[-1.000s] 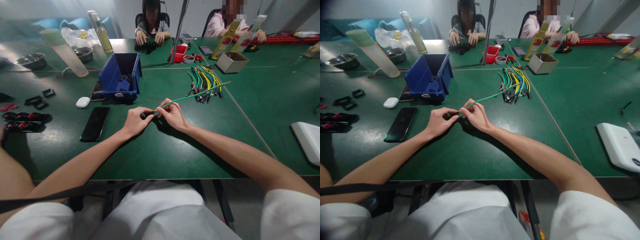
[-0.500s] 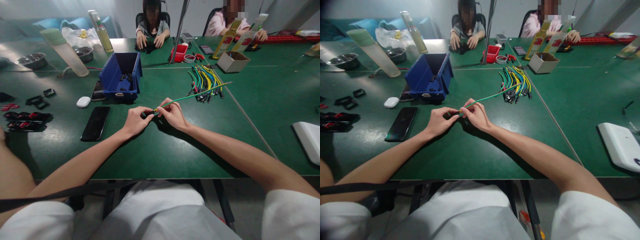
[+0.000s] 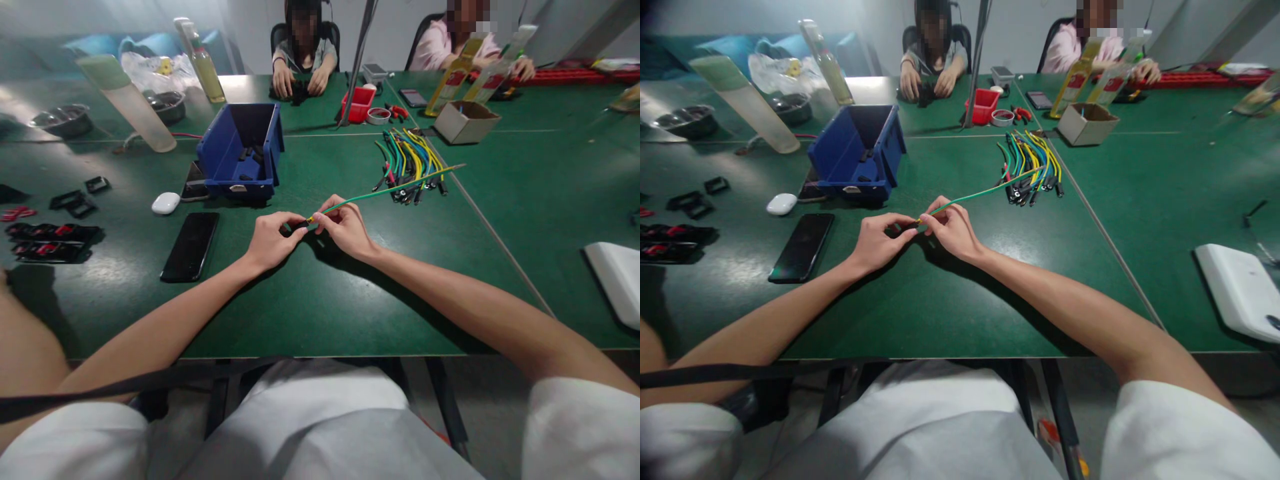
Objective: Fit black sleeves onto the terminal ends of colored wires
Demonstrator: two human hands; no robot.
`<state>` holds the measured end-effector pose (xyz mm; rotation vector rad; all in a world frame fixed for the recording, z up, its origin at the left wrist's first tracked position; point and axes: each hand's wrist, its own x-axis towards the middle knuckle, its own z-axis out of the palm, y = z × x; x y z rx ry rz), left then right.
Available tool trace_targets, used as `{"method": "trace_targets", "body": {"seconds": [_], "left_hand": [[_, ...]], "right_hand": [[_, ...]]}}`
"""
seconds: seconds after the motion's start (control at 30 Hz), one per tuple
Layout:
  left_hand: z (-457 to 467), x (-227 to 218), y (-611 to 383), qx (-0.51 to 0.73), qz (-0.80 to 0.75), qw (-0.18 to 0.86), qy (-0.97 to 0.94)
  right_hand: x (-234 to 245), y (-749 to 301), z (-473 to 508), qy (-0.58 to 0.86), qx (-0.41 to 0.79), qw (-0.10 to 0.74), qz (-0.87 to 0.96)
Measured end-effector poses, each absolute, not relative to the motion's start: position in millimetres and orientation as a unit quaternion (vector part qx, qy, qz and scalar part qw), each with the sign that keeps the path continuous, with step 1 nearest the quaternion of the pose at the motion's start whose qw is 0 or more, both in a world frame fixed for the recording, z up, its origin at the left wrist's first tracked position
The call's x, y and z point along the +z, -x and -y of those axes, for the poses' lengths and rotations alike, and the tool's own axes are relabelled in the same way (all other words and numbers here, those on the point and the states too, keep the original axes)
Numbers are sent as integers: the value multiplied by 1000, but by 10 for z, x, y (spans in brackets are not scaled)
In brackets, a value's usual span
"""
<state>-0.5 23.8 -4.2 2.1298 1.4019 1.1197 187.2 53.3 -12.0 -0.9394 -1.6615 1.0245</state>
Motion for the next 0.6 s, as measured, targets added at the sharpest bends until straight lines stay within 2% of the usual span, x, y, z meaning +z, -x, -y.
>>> {"method": "trace_targets", "body": {"seconds": [0.6], "left_hand": [[-252,-67,12,424,-482,185,-744]], "right_hand": [[-139,-1872,-543,372,430,476,671]]}}
